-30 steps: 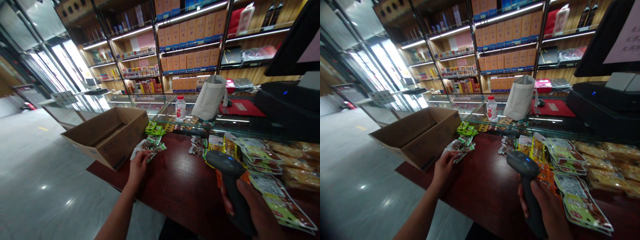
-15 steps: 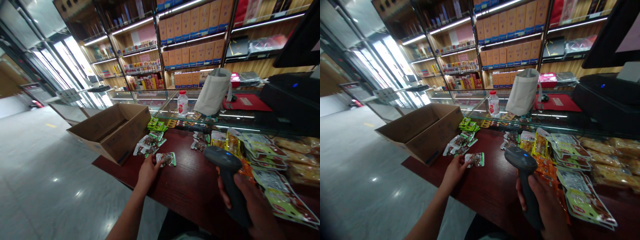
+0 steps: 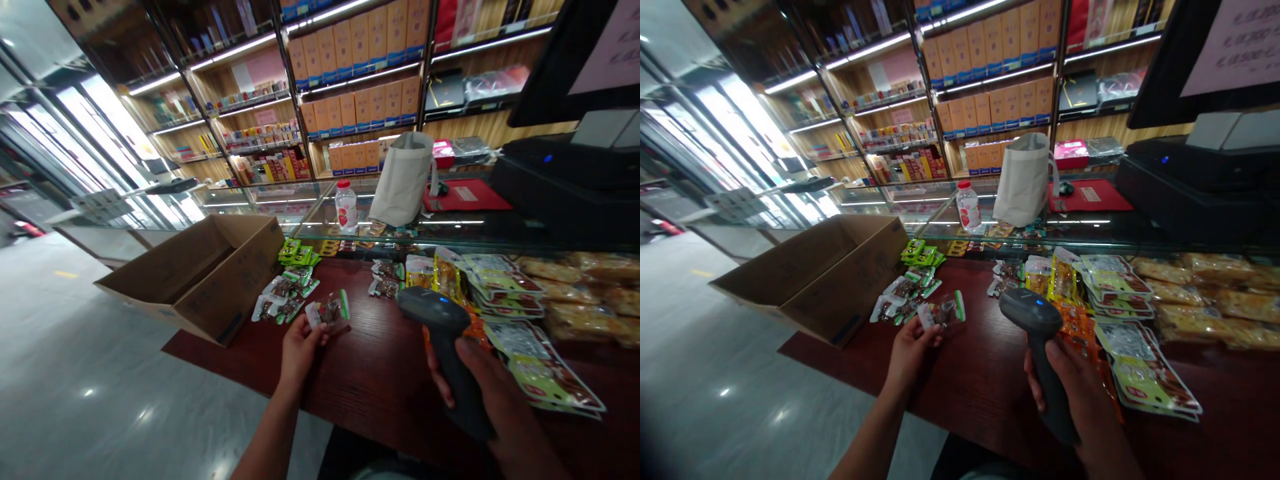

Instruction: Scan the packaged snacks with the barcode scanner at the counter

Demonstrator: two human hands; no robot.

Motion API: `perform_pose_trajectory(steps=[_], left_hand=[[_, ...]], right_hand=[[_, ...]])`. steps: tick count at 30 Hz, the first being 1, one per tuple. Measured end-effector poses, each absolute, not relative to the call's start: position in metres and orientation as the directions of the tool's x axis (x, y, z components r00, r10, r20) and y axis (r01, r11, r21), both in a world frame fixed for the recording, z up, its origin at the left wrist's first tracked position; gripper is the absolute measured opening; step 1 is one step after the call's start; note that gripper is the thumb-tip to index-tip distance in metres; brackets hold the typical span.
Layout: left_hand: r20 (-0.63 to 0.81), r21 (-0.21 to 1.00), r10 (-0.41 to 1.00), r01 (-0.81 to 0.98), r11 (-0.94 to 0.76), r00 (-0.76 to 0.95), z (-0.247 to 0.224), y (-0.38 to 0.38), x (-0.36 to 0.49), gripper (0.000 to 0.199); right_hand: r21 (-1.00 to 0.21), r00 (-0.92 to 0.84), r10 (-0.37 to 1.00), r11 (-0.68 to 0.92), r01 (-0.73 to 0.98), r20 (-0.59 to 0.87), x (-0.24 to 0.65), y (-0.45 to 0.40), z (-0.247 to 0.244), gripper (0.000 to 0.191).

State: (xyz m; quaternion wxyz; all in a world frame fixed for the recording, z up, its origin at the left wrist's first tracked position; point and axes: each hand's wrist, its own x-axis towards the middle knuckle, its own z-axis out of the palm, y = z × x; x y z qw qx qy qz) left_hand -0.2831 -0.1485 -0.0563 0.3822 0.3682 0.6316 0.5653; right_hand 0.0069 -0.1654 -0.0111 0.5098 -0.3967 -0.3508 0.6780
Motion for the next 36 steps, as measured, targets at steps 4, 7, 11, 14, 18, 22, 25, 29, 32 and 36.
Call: perform_pose_trajectory(steps=[4,7,11,14,18,22,25,29,32,36], left_hand=[[-0.084,0.996,0.865,-0.061,0.062,-0.495,-0.053,-0.147,-0.276,0.044],[-0.074,0.996,0.870,-0.073,0.044,-0.487,-0.056,-0.144,-0.274,0.043],[-0.064,0.996,0.879,-0.078,0.030,-0.472,-0.060,-0.143,-0.268,0.042],[-0.079,0.995,0.886,-0.090,0.042,-0.457,-0.063,-0.142,-0.264,0.044],[-0.077,0.995,0.894,-0.097,0.038,-0.442,-0.069,-0.140,-0.263,0.044],[-0.081,0.995,0.897,-0.081,0.051,-0.434,-0.070,-0.140,-0.263,0.042],[-0.077,0.997,0.893,-0.059,0.057,-0.443,-0.068,-0.141,-0.262,0.041],[-0.044,0.998,0.900,0.024,0.060,-0.434,-0.065,-0.142,-0.261,0.038],[-0.033,0.996,0.900,0.065,0.068,-0.434,-0.062,-0.142,-0.260,0.035],[-0.042,0.995,0.897,0.064,0.078,-0.441,-0.059,-0.143,-0.258,0.033]], right_hand=[[-0.875,-0.181,0.969,-0.232,-0.424,-0.169,0.004,-0.164,-0.010,0.041],[-0.891,-0.211,0.963,-0.242,-0.385,-0.170,0.002,-0.165,-0.009,0.043],[-0.914,-0.277,0.945,-0.258,-0.314,-0.172,-0.004,-0.169,-0.009,0.046],[-0.924,-0.317,0.935,-0.253,-0.285,-0.158,-0.009,-0.172,-0.012,0.048],[-0.942,-0.362,0.923,-0.226,-0.248,-0.126,-0.014,-0.173,-0.017,0.050],[-0.943,-0.373,0.919,-0.227,-0.243,-0.125,-0.016,-0.174,-0.016,0.048],[-0.936,-0.371,0.920,-0.235,-0.263,-0.127,-0.017,-0.175,-0.014,0.046],[-0.940,-0.377,0.917,-0.236,-0.245,-0.131,-0.017,-0.175,-0.013,0.045],[-0.938,-0.396,0.907,-0.251,-0.241,-0.141,-0.017,-0.175,-0.015,0.046],[-0.940,-0.404,0.905,-0.245,-0.236,-0.134,-0.016,-0.174,-0.018,0.047]])
